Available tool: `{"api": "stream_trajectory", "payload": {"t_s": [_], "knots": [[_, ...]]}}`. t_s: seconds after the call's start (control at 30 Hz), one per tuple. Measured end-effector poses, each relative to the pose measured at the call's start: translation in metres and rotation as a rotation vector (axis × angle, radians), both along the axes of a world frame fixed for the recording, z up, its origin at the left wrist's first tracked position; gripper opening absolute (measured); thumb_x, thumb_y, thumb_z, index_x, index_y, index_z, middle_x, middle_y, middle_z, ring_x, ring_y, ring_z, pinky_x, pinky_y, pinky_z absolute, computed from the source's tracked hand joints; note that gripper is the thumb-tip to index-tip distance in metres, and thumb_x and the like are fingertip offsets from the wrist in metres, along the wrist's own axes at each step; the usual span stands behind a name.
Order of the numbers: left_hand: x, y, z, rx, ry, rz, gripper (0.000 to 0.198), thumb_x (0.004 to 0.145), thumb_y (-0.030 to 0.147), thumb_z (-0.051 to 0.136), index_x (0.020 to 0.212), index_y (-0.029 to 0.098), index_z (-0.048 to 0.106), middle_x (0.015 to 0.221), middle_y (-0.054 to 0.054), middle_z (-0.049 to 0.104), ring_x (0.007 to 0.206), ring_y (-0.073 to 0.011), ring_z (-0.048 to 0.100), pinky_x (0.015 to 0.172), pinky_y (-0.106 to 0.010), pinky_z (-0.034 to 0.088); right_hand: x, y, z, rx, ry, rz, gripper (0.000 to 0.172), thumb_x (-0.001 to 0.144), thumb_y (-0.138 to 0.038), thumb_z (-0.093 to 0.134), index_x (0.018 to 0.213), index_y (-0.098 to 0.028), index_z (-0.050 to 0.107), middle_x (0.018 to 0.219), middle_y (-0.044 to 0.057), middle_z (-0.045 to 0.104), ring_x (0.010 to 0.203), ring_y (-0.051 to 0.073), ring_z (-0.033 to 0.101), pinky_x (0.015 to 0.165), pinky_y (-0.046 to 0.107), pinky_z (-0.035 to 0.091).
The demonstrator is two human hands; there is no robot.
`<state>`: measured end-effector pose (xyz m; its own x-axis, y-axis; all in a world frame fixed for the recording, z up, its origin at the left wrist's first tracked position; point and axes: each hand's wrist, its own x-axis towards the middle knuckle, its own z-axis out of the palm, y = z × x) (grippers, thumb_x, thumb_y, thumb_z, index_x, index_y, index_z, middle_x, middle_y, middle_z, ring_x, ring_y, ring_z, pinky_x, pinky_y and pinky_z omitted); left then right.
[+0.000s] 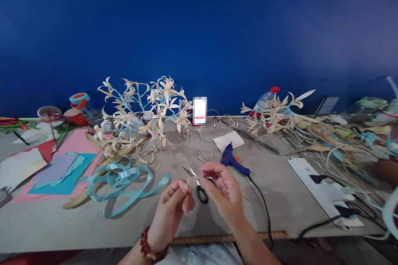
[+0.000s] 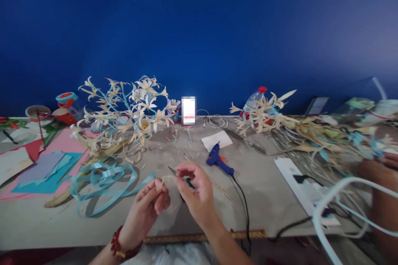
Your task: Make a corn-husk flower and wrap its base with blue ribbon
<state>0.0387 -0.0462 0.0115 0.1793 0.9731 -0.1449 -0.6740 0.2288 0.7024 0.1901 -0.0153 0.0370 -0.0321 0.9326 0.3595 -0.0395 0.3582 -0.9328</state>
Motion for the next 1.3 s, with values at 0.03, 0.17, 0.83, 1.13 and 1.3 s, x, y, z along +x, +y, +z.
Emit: {"api": "stream_trajectory", "payload": {"t_s": [0.03,0.17,0.83,1.13,1.3], "knots": [[0.001,0.001,0.000,-0.008,-0.061,-0.020,0.019,0.092,0.027,0.061,0.077,0.015,0.063,0.044,0.006,0.047,0.046,-0.0079,0.040,0.056,-0.023,0.036,0.000,0.002,-0.003,-0.038,0.056,-0.038,0.008,0.086,-0.023,0.067,0.094,-0.024,0.065,0.092,0.002,0.066,0.082,0.016,0.063,0.076,0.026,0.052],[0.003,0.002,0.001,-0.034,-0.248,-0.106,0.018,0.092,0.022,0.059,0.078,0.012,0.065,0.044,0.008,0.040,0.042,-0.0056,0.032,0.053,-0.022,0.033,0.003,0.009,-0.011,-0.228,0.145,-0.108,0.013,0.079,-0.030,0.075,0.078,-0.021,0.066,0.073,0.000,0.067,0.065,0.014,0.060,0.062,0.022,0.050],[0.002,0.002,0.004,0.019,-0.360,-0.249,0.018,0.092,0.020,0.057,0.076,0.013,0.064,0.046,0.008,0.033,0.042,-0.0067,0.025,0.052,-0.022,0.034,0.024,0.001,-0.027,-0.318,-0.022,0.098,0.031,0.090,-0.043,0.060,0.073,-0.019,0.070,0.067,0.003,0.069,0.058,0.015,0.058,0.057,0.025,0.046],[0.003,-0.005,-0.002,0.031,-0.109,-0.181,0.022,0.088,0.031,0.065,0.074,0.013,0.064,0.044,0.006,0.044,0.041,-0.0076,0.038,0.054,-0.024,0.037,-0.003,-0.005,-0.014,-0.277,0.178,0.332,0.015,0.080,-0.031,0.075,0.092,-0.024,0.072,0.083,0.001,0.069,0.070,0.014,0.063,0.065,0.024,0.051],[0.002,-0.007,-0.001,0.025,-0.028,-0.150,0.023,0.087,0.033,0.066,0.074,0.014,0.065,0.044,0.004,0.048,0.044,-0.0089,0.041,0.055,-0.024,0.036,-0.002,-0.005,-0.011,-0.173,0.136,0.272,0.005,0.080,-0.028,0.075,0.085,-0.026,0.076,0.084,0.003,0.069,0.081,0.018,0.065,0.074,0.028,0.053]]}}
